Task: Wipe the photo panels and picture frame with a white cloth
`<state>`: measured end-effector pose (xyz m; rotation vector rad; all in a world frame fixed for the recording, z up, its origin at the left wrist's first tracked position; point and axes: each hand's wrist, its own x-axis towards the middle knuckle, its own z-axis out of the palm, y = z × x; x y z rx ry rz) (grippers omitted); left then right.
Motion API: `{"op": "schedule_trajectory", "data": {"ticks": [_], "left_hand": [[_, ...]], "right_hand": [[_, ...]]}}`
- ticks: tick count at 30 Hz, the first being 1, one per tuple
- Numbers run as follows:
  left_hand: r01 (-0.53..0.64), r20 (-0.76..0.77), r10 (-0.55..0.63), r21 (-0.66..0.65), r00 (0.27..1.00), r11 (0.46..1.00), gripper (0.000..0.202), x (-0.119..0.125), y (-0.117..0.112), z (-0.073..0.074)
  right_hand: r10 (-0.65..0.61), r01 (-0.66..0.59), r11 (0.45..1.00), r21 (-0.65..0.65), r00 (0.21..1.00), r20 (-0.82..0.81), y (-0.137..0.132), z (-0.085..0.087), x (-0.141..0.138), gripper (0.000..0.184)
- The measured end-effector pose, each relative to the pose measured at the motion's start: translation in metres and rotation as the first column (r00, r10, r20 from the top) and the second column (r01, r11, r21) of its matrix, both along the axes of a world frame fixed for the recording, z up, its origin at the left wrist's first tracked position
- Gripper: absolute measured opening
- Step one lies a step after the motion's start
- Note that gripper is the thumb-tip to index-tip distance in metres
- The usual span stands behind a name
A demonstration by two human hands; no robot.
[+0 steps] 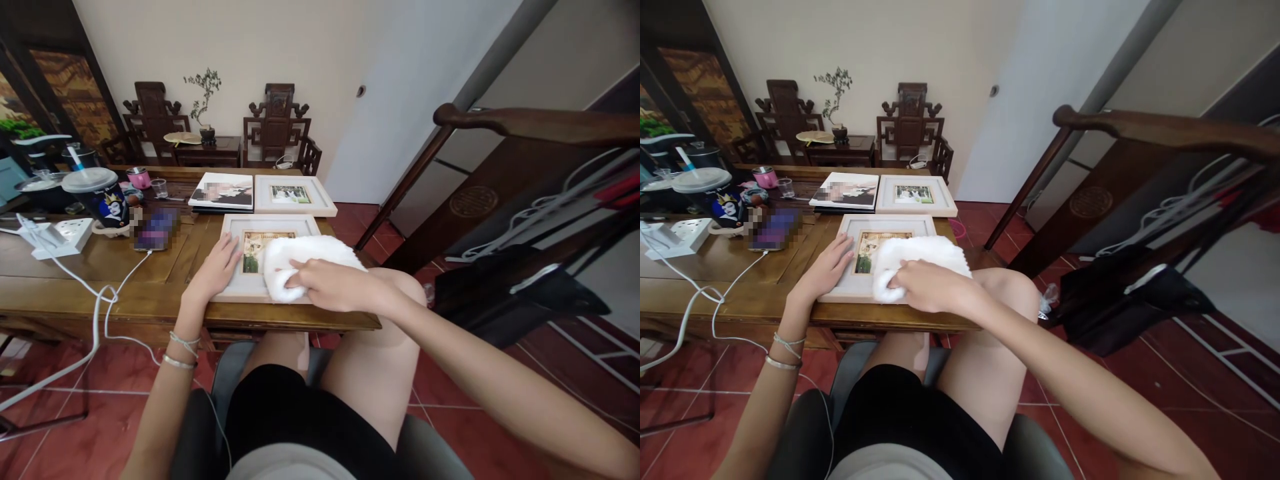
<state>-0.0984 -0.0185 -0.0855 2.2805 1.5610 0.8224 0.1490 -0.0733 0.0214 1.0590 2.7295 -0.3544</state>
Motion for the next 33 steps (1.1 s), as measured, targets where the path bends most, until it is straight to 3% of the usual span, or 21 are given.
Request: {"op": "schedule_trajectory", "data": {"ticks": [4, 7, 12, 15, 19, 24, 28, 33], "left_hand": [[0.01, -0.014, -0.01, 0.015, 1.0, 1.0, 0.053, 0.0, 0.001, -0.002], [0.001, -0.024, 0.0, 0.017, 1.0, 1.0, 0.053, 0.0, 0.001, -0.001], [0.012, -0.05, -0.01, 0.026, 0.999, 1.0, 0.053, -0.001, -0.001, 0.004], [0.015, -0.05, -0.014, 0.03, 0.999, 0.999, 0.052, -0.003, 0.0, 0.005], [0.031, -0.045, -0.029, 0.047, 0.999, 0.998, 0.049, -0.005, 0.003, 0.0], [0.036, -0.034, -0.035, 0.041, 0.999, 0.999, 0.047, -0.007, 0.005, -0.004], [0.05, -0.035, -0.049, 0.033, 0.998, 0.998, 0.047, -0.007, 0.005, -0.003], [0.062, -0.038, -0.06, 0.036, 0.997, 0.997, 0.047, -0.008, 0.003, -0.001]], "right_hand": [[-0.021, 0.022, 1.0, -0.014, 0.999, 0.04, 0.0, 0.006, 0.011, 0.047], [-0.033, 0.033, 0.999, 0.019, 0.999, -0.011, -0.002, -0.002, 0.001, 0.05], [0.092, -0.083, 0.995, 0.059, 0.98, -0.177, -0.005, -0.022, -0.029, 0.054], [0.107, -0.093, 0.992, 0.08, 0.973, -0.206, -0.008, -0.024, -0.034, 0.054], [0.071, -0.056, 0.994, 0.095, 0.985, -0.159, -0.019, -0.015, -0.015, 0.049], [-0.147, 0.148, 0.982, 0.119, 0.989, -0.02, -0.027, -0.007, 0.023, 0.044], [-0.268, 0.27, 0.955, 0.123, 0.963, -0.031, -0.008, -0.017, 0.04, 0.048], [-0.318, 0.347, 0.913, 0.216, 0.935, -0.157, 0.048, -0.038, 0.036, 0.049]]}}
